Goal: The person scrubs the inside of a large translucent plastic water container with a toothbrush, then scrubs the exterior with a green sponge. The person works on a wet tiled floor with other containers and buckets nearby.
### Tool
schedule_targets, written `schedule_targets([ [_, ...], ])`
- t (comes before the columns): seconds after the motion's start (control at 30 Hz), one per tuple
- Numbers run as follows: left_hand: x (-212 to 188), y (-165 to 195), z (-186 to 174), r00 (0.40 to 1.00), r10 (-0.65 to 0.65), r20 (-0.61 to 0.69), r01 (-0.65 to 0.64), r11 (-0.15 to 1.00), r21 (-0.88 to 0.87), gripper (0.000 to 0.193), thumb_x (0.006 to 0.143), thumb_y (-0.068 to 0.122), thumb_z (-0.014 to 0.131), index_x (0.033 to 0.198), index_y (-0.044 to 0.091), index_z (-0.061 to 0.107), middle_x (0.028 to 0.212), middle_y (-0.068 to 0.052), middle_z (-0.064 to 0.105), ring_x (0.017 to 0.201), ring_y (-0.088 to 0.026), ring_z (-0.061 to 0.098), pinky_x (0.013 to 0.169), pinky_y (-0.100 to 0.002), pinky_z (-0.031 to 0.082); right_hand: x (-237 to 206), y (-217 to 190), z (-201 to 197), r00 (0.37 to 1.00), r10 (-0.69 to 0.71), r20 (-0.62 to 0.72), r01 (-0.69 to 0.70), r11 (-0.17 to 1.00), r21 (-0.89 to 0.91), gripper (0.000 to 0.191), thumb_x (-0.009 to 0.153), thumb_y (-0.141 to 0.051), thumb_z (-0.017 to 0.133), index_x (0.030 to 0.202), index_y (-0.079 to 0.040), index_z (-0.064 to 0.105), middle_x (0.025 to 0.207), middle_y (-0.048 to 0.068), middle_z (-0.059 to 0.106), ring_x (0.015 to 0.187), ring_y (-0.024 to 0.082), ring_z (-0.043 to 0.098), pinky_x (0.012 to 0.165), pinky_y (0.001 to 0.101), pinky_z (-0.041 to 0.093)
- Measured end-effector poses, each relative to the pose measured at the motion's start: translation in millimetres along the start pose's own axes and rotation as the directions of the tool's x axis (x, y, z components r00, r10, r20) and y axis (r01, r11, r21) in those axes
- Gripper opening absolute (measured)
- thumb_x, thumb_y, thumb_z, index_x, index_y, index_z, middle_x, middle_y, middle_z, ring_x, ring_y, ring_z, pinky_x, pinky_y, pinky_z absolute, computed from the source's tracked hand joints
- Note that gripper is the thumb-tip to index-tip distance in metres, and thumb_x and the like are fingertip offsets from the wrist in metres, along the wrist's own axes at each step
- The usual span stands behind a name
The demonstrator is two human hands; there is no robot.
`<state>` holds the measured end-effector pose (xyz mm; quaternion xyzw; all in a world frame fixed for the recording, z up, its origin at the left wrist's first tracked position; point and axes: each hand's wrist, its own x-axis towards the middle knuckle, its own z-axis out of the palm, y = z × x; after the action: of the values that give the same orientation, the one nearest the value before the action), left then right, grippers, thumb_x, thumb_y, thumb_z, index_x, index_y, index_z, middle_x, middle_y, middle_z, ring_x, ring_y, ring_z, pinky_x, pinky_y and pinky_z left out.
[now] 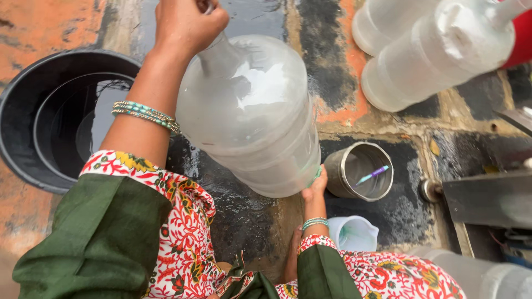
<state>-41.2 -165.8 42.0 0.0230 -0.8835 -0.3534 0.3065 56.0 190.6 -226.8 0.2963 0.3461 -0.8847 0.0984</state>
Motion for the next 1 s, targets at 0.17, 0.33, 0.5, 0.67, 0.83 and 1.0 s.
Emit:
schedule_targets([
  [0.17, -2.0, -2.6, 7.0, 0.993, -0.089, 0.078, 0.084, 0.994, 0.067, 0.022, 0.079, 0.028, 0.071, 0.084, 0.006, 0.072, 0.082, -0.017, 0.073, 0.079, -0.036, 0.069, 0.077, -0.044, 0.054, 7.7, -18.6, -21.5, 0.985, -0.164, -0.058, 0.145, 0.959, -0.243, 0.059, 0.103, -0.050, 0.040, 0.138, -0.006, 0.058, 0.137, 0.015, 0.061, 0.124, 0.033, 0.059, 0.107, 0.0490, 0.046],
  [0.33, -1.2, -8.4, 14.4, 0.992, -0.097, 0.076, 0.084, 0.983, 0.163, 0.027, 0.081, 0.031, 0.066, 0.087, 0.006, 0.075, 0.086, -0.021, 0.072, 0.084, -0.042, 0.068, 0.081, -0.049, 0.053, 3.9, -0.5, -10.0, 0.650, -0.720, 0.241, 0.650, 0.362, -0.669, 0.054, 0.109, -0.035, 0.038, 0.147, 0.001, 0.050, 0.155, 0.017, 0.049, 0.142, 0.031, 0.046, 0.118, 0.0421, 0.033],
  [0.5, -0.3, -4.8, 17.2, 0.993, -0.081, 0.080, 0.064, 0.978, 0.200, 0.030, 0.084, 0.031, 0.064, 0.091, 0.005, 0.077, 0.089, -0.023, 0.072, 0.087, -0.044, 0.068, 0.083, -0.050, 0.053, -40.2, 11.4, 50.5, 0.598, -0.754, 0.272, 0.681, 0.299, -0.669, 0.054, 0.110, -0.035, 0.031, 0.149, -0.002, 0.050, 0.157, 0.015, 0.050, 0.146, 0.029, 0.046, 0.122, 0.0398, 0.032],
  [0.67, 1.4, 2.7, 15.9, 0.991, -0.080, 0.110, 0.054, 0.975, 0.215, 0.033, 0.087, 0.032, 0.063, 0.096, 0.004, 0.077, 0.094, -0.024, 0.073, 0.091, -0.044, 0.068, 0.084, -0.050, 0.052, -102.4, 6.2, 144.5, 0.524, -0.679, 0.514, 0.803, 0.191, -0.565, 0.061, 0.113, -0.041, 0.017, 0.158, -0.005, 0.038, 0.167, 0.016, 0.028, 0.157, 0.030, 0.020, 0.128, 0.0454, 0.016],
  [0.83, 0.8, 5.1, 14.3, 0.984, -0.091, 0.151, 0.053, 0.969, 0.243, 0.035, 0.090, 0.032, 0.060, 0.103, 0.004, 0.076, 0.099, -0.026, 0.072, 0.095, -0.046, 0.067, 0.087, -0.051, 0.051, -111.1, -10.0, 178.3, 0.556, -0.694, 0.457, 0.730, 0.144, -0.668, 0.067, 0.108, -0.051, 0.026, 0.161, -0.012, 0.040, 0.158, 0.014, 0.041, 0.148, 0.027, 0.042, 0.127, 0.0478, 0.031],
  [1.0, -0.5, 0.9, 7.2, 0.970, -0.077, 0.229, 0.012, 0.961, 0.275, 0.038, 0.097, 0.034, 0.059, 0.111, 0.001, 0.073, 0.106, -0.028, 0.071, 0.100, -0.048, 0.066, 0.088, -0.054, 0.049, -62.9, 15.1, 116.5, 0.515, -0.769, 0.379, 0.587, -0.006, -0.809, 0.063, 0.108, -0.048, 0.025, 0.155, -0.010, 0.043, 0.162, 0.013, 0.040, 0.153, 0.033, 0.031, 0.124, 0.0601, 0.003],
])
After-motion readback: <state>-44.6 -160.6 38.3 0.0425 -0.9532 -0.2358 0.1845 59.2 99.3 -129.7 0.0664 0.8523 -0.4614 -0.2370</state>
